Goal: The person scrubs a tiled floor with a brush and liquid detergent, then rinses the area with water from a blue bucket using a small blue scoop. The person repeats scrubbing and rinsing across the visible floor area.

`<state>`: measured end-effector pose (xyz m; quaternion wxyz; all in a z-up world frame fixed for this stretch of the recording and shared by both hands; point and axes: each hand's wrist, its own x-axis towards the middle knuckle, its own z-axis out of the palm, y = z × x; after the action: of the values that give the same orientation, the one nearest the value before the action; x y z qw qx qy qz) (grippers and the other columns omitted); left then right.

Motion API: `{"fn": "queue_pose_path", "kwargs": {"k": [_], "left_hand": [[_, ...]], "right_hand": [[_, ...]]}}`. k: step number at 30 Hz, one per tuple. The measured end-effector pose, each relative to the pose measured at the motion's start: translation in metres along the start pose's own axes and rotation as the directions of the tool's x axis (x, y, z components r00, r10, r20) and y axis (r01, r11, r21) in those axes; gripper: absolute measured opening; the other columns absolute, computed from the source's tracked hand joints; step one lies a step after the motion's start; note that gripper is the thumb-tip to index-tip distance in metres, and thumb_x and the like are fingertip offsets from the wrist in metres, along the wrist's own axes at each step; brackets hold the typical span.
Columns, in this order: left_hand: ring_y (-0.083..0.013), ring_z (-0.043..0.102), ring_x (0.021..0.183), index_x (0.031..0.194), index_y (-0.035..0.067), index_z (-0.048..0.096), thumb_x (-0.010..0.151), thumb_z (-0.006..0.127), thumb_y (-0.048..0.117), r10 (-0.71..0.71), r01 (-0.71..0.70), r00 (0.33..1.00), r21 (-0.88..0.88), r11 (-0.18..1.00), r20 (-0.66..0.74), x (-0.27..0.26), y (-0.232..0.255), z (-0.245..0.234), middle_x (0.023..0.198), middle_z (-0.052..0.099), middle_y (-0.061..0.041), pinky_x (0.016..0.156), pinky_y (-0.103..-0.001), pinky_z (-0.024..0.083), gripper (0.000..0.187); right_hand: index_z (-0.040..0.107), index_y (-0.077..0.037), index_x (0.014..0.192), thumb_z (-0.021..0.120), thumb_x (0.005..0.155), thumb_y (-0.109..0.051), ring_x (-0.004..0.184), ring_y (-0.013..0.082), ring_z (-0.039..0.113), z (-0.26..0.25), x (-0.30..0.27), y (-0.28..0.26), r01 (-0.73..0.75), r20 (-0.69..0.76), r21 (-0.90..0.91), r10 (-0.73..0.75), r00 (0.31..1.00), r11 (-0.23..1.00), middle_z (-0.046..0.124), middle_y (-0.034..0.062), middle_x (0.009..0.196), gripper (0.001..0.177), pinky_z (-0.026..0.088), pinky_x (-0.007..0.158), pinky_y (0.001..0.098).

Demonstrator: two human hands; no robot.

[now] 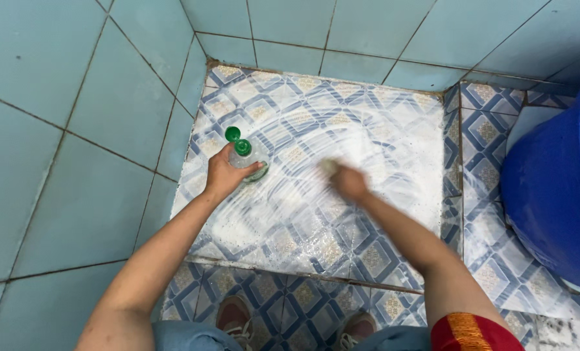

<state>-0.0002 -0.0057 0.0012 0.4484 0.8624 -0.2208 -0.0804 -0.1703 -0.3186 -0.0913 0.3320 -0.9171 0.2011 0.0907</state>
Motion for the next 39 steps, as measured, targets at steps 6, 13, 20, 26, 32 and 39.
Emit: {"fn": "queue_pose_path", "kwargs": {"k": [6, 13, 20, 26, 32, 39], "left_hand": [[-0.0236, 0.074, 0.102, 0.125, 0.000, 0.064, 0.066, 0.093, 0.043, -0.045, 0.044, 0.999, -0.046, 0.998, -0.014, 0.004, -0.004, -0.005, 0.109, 0.076, -0.014, 0.091, -0.036, 0.057, 0.078], [-0.0241, 0.074, 0.103, 0.124, 0.001, 0.067, 0.067, 0.093, 0.044, -0.017, 0.017, 1.000, -0.021, 1.000, 0.022, 0.008, 0.007, 0.009, 0.110, 0.076, -0.014, 0.094, -0.036, 0.056, 0.076], [-0.0246, 0.073, 0.106, 0.124, 0.003, 0.067, 0.068, 0.093, 0.046, -0.024, 0.024, 0.996, 0.006, 1.000, 0.080, 0.003, 0.003, 0.010, 0.113, 0.076, -0.014, 0.095, -0.038, 0.056, 0.075], [-0.0255, 0.074, 0.104, 0.124, 0.005, 0.067, 0.067, 0.093, 0.046, -0.020, 0.020, 0.996, 0.005, 1.000, 0.082, 0.012, 0.004, 0.034, 0.112, 0.076, -0.014, 0.093, -0.038, 0.057, 0.075], [-0.0282, 0.074, 0.100, 0.119, 0.006, 0.069, 0.065, 0.095, 0.044, 0.020, -0.020, 0.999, -0.006, 1.000, -0.044, 0.039, 0.014, 0.062, 0.107, 0.077, -0.015, 0.091, -0.038, 0.057, 0.071], [-0.0288, 0.073, 0.102, 0.119, 0.006, 0.068, 0.067, 0.095, 0.038, -0.076, 0.055, 0.970, -0.097, 0.994, -0.231, 0.044, 0.011, 0.099, 0.109, 0.076, -0.015, 0.090, -0.039, 0.056, 0.066]], "right_hand": [[0.047, 0.006, 0.137, 0.054, 0.101, -0.045, 0.057, 0.0236, 0.064, 0.002, 0.026, 0.050, -0.210, -0.330, -0.277, 0.113, 0.937, 0.938, 0.070, 0.0122, 0.073, 0.063, 0.049, 0.047, 0.0387], [0.047, -0.017, 0.150, 0.055, 0.103, -0.037, 0.115, 0.0176, 0.061, 0.101, -0.061, -0.052, 0.406, 0.432, -0.244, -0.276, 0.859, 0.881, 0.047, 0.0035, 0.153, 0.052, 0.050, 0.078, 0.0262], [0.049, 0.001, 0.138, 0.047, 0.099, -0.037, 0.064, 0.0250, 0.070, -0.053, 0.002, 0.047, -0.259, -0.158, -0.217, 0.228, 0.961, 0.941, 0.076, 0.0166, 0.084, 0.054, 0.057, 0.055, 0.0422], [0.067, -0.004, 0.106, 0.058, 0.097, -0.026, 0.072, 0.0349, 0.068, 0.034, 0.036, 0.022, 0.194, -0.498, -0.232, -0.287, 0.818, 0.953, 0.072, 0.0170, 0.087, 0.025, 0.054, 0.063, 0.0492], [0.056, -0.007, 0.139, 0.052, 0.096, -0.025, 0.077, 0.0278, 0.071, 0.068, 0.024, -0.019, 0.345, 0.121, -0.082, -0.334, 0.935, 0.935, 0.065, 0.0191, 0.119, 0.047, 0.057, 0.076, 0.0406], [0.058, 0.001, 0.122, 0.067, 0.090, -0.039, 0.080, 0.0380, 0.071, -0.056, 0.065, 0.107, -0.282, -0.585, -0.057, 0.196, 0.787, 0.958, 0.073, 0.0210, 0.092, 0.052, 0.055, 0.069, 0.0493]]}}
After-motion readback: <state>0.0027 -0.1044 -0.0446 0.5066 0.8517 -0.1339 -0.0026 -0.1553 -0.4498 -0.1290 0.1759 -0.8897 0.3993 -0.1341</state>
